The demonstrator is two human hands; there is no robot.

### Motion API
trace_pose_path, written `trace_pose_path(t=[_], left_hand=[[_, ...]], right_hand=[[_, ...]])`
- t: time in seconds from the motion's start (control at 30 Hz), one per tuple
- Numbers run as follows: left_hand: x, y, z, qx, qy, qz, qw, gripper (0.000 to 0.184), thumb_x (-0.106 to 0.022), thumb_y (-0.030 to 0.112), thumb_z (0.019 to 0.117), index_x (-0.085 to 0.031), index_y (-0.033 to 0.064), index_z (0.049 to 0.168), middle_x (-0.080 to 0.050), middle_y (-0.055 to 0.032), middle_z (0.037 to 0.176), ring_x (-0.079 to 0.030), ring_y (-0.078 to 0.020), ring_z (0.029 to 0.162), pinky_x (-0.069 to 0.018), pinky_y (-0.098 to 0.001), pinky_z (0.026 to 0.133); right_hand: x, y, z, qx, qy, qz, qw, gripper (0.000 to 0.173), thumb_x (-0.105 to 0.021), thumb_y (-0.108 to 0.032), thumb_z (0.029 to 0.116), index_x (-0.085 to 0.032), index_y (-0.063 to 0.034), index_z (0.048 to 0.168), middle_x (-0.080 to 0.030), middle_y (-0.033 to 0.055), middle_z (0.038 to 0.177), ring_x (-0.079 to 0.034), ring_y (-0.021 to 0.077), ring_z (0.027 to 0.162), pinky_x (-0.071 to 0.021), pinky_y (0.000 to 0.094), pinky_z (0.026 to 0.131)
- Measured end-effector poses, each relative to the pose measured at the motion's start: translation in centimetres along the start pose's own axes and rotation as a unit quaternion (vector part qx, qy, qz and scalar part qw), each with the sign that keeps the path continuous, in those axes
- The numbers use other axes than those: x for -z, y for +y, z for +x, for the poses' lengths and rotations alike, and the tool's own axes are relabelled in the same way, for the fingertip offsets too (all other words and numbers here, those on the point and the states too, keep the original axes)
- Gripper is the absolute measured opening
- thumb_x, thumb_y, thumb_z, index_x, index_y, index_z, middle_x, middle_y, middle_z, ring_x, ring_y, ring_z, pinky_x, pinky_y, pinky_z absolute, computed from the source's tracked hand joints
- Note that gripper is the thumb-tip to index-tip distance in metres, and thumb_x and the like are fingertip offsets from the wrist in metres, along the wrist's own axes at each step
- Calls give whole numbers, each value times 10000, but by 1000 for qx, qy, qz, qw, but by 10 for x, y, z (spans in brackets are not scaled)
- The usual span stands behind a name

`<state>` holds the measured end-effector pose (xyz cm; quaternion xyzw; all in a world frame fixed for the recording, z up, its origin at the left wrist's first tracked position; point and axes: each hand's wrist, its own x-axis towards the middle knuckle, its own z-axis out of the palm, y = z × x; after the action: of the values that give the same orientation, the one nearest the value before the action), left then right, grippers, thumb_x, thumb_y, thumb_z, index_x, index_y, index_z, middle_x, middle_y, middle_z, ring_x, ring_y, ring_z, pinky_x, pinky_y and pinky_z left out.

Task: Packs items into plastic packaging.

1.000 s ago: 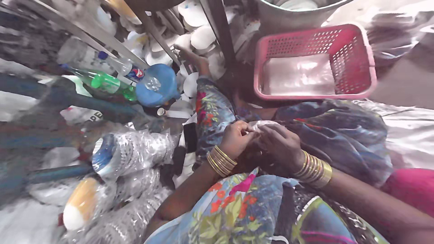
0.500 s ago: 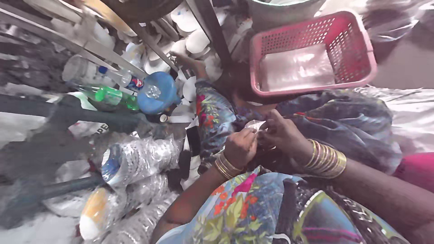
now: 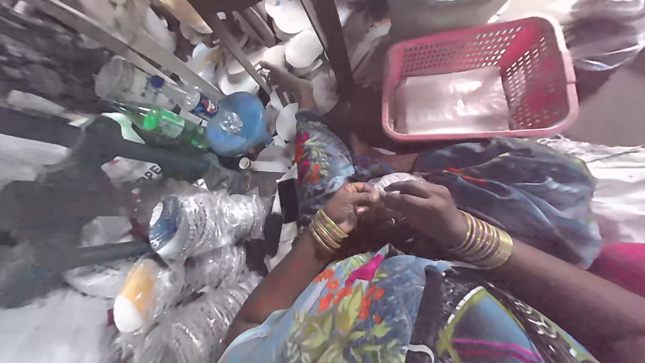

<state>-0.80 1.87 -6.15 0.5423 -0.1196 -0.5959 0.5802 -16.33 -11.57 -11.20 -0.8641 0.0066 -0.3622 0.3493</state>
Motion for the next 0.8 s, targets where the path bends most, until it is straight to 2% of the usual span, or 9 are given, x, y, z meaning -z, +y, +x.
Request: trace_pose_path(t=[0.13, 0.23, 0.3, 0.37, 0.47, 0.53, 0.63, 0.7, 0.8], left_hand=[[2, 5, -2, 9, 0, 28, 1000, 158, -582, -19, 967, -662, 56, 853, -666, 41, 728, -504, 30, 527, -426, -133, 501], [1, 18, -7, -35, -11, 200, 979, 55, -642, -4, 958, -695, -2, 945, -669, 39, 775, -562, 25, 593, -489, -138, 571], [4, 25, -7, -117, -30, 381, 916, 98, -663, 45, 955, -718, -31, 983, -696, -14, 884, -603, 5, 704, -518, -164, 682], [5, 28, -7, -250, -42, 537, 804, 124, -677, 52, 932, -762, -37, 941, -749, -116, 947, -700, -139, 836, -572, -317, 798], [4, 35, -7, -400, -68, 651, 641, 119, -661, 36, 923, -751, -32, 886, -748, -158, 934, -747, -262, 846, -612, -408, 748], [7, 36, -7, -451, -82, 676, 577, 111, -648, 13, 918, -744, -23, 877, -747, -158, 930, -745, -269, 813, -610, -388, 690], [26, 39, -3, -472, -96, 696, 533, 79, -654, -6, 911, -724, -30, 887, -736, -174, 939, -739, -285, 812, -607, -387, 681], [40, 38, 0, -466, -98, 704, 527, 72, -656, -3, 912, -714, -40, 892, -732, -198, 957, -742, -317, 850, -613, -417, 717], [51, 22, 5, -421, -90, 727, 535, 66, -651, 4, 914, -707, -24, 896, -710, -190, 907, -723, -340, 802, -595, -460, 660]], right_hand=[[3, 1, 5, 10, -16, 12, 1000, 208, -594, -141, 1012, -795, -91, 1017, -778, 118, 998, -746, 203, 908, -597, 330, 776], [4, 0, 7, 13, -25, -11, 1000, 204, -578, -111, 995, -764, -66, 926, -781, 127, 998, -759, 223, 891, -605, 355, 742], [2, -1, 8, 38, -27, -60, 997, 196, -577, -117, 1005, -739, -69, 905, -769, 140, 1033, -744, 252, 843, -589, 372, 672], [1, -4, 10, 59, -17, -91, 994, 190, -596, -94, 990, -761, -69, 898, -747, 155, 987, -705, 267, 780, -562, 365, 621], [2, -10, 13, 49, -2, -120, 992, 175, -600, -86, 963, -733, -76, 849, -724, 129, 906, -687, 258, 802, -555, 338, 658], [6, -15, 12, 20, 11, -118, 993, 178, -608, -102, 953, -713, -62, 815, -726, 133, 898, -695, 252, 820, -560, 331, 677], [12, -16, 3, -21, 24, -113, 993, 183, -614, -122, 915, -684, -36, 770, -724, 152, 868, -708, 265, 814, -572, 354, 674], [19, -13, -3, -48, 14, -107, 993, 195, -595, -107, 927, -688, -24, 778, -717, 156, 878, -704, 264, 849, -576, 348, 729], [22, -10, -13, -68, -15, -108, 992, 228, -546, -85, 958, -694, -14, 799, -723, 170, 893, -714, 290, 858, -585, 380, 736]])
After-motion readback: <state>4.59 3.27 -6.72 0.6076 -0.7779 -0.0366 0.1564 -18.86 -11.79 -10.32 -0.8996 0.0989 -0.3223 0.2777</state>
